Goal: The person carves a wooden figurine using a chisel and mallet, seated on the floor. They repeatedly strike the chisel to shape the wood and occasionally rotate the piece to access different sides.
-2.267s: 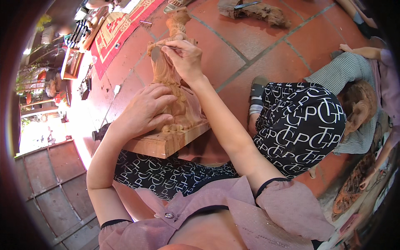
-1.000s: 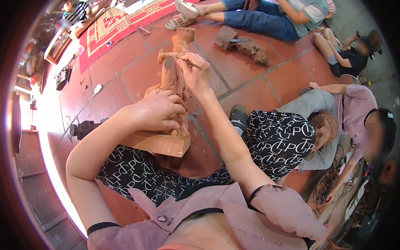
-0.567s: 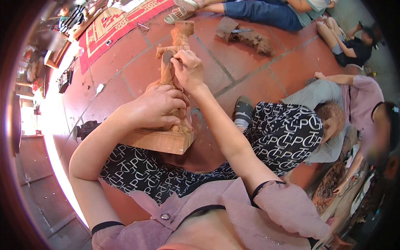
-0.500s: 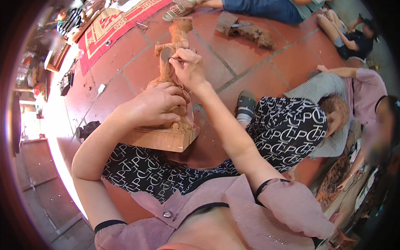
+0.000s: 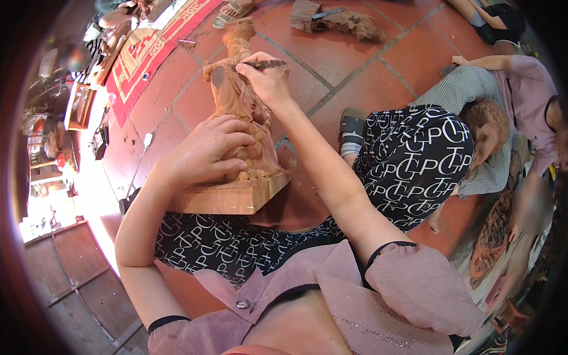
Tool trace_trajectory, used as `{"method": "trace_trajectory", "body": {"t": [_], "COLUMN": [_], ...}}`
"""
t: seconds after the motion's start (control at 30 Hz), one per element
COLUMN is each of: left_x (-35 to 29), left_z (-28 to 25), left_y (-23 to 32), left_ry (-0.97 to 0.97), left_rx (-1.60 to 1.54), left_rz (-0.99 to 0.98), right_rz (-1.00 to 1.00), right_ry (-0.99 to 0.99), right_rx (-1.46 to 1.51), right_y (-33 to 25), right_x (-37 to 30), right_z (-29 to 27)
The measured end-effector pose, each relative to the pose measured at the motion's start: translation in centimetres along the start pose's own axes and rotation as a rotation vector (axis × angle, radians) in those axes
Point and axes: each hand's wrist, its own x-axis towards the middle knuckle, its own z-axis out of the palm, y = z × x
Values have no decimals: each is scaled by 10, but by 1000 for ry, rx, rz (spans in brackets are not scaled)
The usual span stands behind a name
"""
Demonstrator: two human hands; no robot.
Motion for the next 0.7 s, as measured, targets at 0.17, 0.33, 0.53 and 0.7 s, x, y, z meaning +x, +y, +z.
{"method": "trace_trajectory", "body": {"t": [0.17, 0.33, 0.53, 0.7], "left_x": [-1, 0, -4, -1], "left_z": [-4, -5, 0, 2], "left_y": [2, 2, -3, -4], "left_ry": [-47, -54, -8, 5], "left_rx": [-18, -29, -15, -10], "left_rz": [-13, -10, 16, 4], "right_rz": [-181, -557, -403, -448], "right_ry": [-15, -26, -154, -75], "right_rx": [-202, -418, -341, -373], "right_y": [-3, 2, -5, 1], "right_x": [2, 4, -10, -1], "right_z": [9, 13, 7, 17]}}
